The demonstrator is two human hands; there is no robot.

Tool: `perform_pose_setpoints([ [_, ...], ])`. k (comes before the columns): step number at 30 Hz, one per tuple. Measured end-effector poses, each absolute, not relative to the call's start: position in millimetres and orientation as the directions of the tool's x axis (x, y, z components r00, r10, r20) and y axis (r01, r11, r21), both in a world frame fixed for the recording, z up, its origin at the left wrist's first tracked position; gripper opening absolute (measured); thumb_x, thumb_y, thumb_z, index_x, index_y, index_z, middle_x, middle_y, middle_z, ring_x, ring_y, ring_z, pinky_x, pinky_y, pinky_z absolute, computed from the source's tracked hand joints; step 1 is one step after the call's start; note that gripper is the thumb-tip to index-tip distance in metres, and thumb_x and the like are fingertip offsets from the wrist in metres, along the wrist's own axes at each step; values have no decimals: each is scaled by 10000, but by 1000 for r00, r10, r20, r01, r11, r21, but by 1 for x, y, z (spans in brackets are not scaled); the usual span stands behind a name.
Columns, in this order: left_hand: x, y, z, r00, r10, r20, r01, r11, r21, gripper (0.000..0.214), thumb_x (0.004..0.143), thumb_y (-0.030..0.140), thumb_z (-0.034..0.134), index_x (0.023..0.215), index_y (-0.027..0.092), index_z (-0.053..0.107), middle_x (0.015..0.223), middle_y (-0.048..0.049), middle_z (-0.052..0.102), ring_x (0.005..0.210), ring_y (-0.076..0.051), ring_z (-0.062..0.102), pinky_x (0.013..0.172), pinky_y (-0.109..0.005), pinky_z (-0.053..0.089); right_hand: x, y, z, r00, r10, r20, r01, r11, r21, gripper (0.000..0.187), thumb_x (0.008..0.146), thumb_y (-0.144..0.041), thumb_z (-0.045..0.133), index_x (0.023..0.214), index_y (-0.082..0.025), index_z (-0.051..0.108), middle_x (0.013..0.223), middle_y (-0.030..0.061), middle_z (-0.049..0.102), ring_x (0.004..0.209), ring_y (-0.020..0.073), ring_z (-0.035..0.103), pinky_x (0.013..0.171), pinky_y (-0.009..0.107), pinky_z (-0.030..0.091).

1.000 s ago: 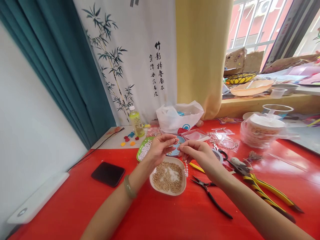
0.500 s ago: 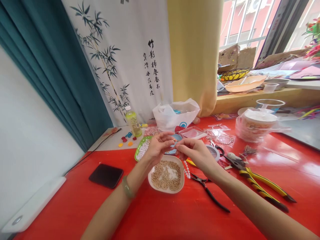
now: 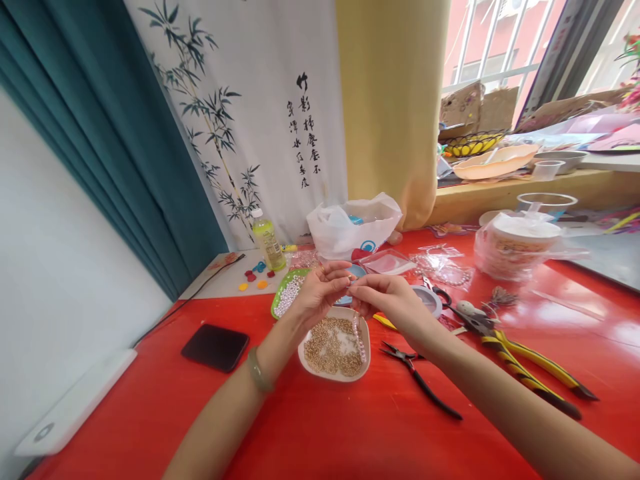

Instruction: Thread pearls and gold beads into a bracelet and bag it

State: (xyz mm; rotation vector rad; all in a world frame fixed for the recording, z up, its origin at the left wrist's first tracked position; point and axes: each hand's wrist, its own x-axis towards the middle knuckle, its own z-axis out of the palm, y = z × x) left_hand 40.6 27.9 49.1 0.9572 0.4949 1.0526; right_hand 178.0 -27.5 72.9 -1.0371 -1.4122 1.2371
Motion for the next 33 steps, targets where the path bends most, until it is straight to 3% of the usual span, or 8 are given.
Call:
perform_pose_setpoints([
  [5,40,28,50,470,877,104,-479,154,864,376,491,109,755,842,126,620,658,17,634,609,-84,592,556,-172,450,182,-26,71,-261,965,20,-215,-37,-976,126,670,-241,590,583,-152,608,543,-6,574,441,64,478,457,199,383],
  [11,39,27,53,473,874,111,-452,133,882,386,476,128,764,837,142,628,658,21,638,575,-70,582,556,-167,443,184,-23,67,-320,947,-27,-331,-138,-934,126,676,-201,581,568,-140,605,501,-24,547,410,44,451,428,173,364],
  [22,37,27,52,451,881,143,-457,90,885,373,515,162,755,866,141,632,673,5,649,612,-84,591,607,-185,453,181,-24,66,-314,949,-38,-415,-173,-893,125,660,-229,672,620,-126,612,598,-15,582,472,11,472,474,107,406],
  [28,39,26,51,463,878,125,-440,105,892,298,536,201,746,808,137,641,690,-11,671,569,-82,588,563,-186,448,177,-21,64,-259,965,-33,-463,-154,-873,137,636,-201,695,643,-134,576,609,-24,592,491,11,511,504,101,439],
  [33,39,23,53,478,873,98,-442,143,886,223,519,155,748,714,146,640,687,-4,677,609,-92,601,632,-208,454,173,-19,59,-172,985,12,-522,-81,-849,238,579,-194,737,646,-171,510,559,-47,591,502,34,556,515,119,453],
])
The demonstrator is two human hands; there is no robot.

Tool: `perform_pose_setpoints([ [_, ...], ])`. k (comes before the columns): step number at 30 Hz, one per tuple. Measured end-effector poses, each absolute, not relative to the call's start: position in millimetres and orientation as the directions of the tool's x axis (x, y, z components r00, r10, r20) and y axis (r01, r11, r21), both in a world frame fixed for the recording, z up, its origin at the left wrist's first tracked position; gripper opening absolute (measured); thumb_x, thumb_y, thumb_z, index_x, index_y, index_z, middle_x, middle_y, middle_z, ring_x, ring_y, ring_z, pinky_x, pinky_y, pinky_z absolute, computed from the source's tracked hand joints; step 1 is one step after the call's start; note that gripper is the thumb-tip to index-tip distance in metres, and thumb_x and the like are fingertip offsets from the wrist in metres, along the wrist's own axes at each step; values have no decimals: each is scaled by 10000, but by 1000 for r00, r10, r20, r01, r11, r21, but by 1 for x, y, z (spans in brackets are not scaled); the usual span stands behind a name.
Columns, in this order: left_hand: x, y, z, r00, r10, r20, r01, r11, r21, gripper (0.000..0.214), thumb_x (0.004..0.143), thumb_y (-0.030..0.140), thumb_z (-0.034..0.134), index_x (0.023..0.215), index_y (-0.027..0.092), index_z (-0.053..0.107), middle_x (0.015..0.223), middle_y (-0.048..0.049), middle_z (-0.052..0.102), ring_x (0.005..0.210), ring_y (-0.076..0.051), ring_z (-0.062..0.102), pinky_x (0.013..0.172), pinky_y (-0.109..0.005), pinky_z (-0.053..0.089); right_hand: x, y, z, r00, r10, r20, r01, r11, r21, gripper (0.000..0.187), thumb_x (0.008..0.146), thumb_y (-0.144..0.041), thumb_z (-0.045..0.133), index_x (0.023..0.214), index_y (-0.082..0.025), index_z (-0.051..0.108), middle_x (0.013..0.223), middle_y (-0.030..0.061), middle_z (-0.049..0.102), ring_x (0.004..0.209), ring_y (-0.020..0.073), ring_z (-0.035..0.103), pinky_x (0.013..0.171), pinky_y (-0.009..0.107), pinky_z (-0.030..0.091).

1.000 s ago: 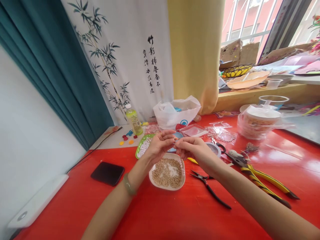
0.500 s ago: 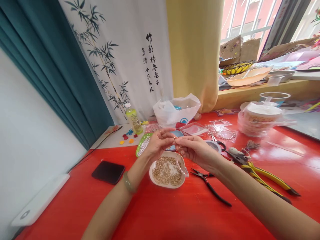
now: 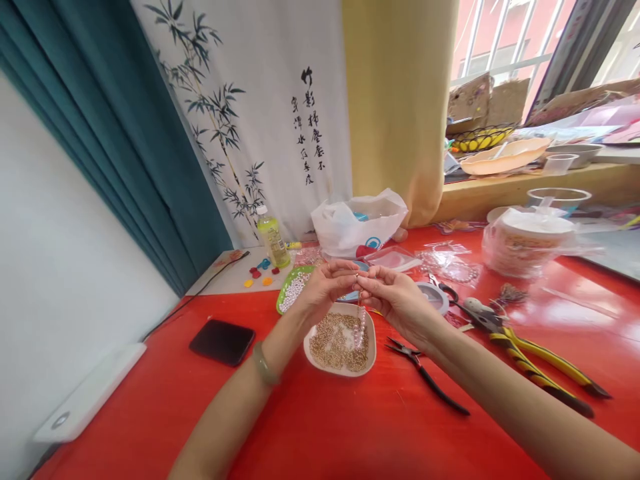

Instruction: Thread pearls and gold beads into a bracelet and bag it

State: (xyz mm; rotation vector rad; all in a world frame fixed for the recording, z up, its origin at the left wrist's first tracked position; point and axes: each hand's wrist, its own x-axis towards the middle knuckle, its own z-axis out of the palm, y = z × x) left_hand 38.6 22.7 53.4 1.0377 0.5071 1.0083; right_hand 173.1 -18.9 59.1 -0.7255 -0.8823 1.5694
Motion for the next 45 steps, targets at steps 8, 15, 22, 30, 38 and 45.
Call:
perform_pose_setpoints([
  [8,40,24,53,444,892,89,-458,140,878,111,538,124,721,626,148,658,638,14,657,598,-80,585,655,-216,439,177,-19,60,-112,990,85,-297,48,-954,197,642,-260,681,752,-190,534,643,-19,611,599,99,586,562,210,467],
  [15,37,29,48,402,916,1,-382,167,909,161,510,124,746,646,132,660,643,-2,650,623,-87,587,709,-236,427,185,-14,59,-87,919,385,225,394,-891,182,753,-323,554,871,-199,614,758,17,603,611,116,495,503,236,379],
  [22,41,27,49,471,880,-58,-338,240,910,230,506,98,743,690,115,606,624,9,621,603,-84,580,716,-244,418,188,-7,53,-104,911,399,184,412,-892,129,704,-298,598,760,-185,625,776,23,608,721,143,526,630,263,406],
  [30,44,26,47,555,826,-97,-291,302,908,219,572,97,691,767,124,595,692,-13,606,655,-101,579,760,-268,426,196,1,53,-126,923,363,220,383,-897,143,721,-303,559,662,-174,564,640,4,564,611,133,501,574,268,390],
  [38,44,22,49,601,791,-116,-242,319,916,156,620,164,666,758,131,601,666,-31,598,640,-123,564,719,-283,428,201,2,58,-128,926,355,189,374,-908,160,728,-326,529,659,-182,525,612,-11,518,570,117,472,548,255,379],
  [45,46,17,53,574,806,-148,-231,332,915,178,569,174,700,701,135,586,616,-15,602,598,-105,561,654,-246,433,198,-2,57,-87,921,380,168,390,-905,131,740,-291,525,659,-190,501,601,-26,497,550,114,453,526,255,368],
])
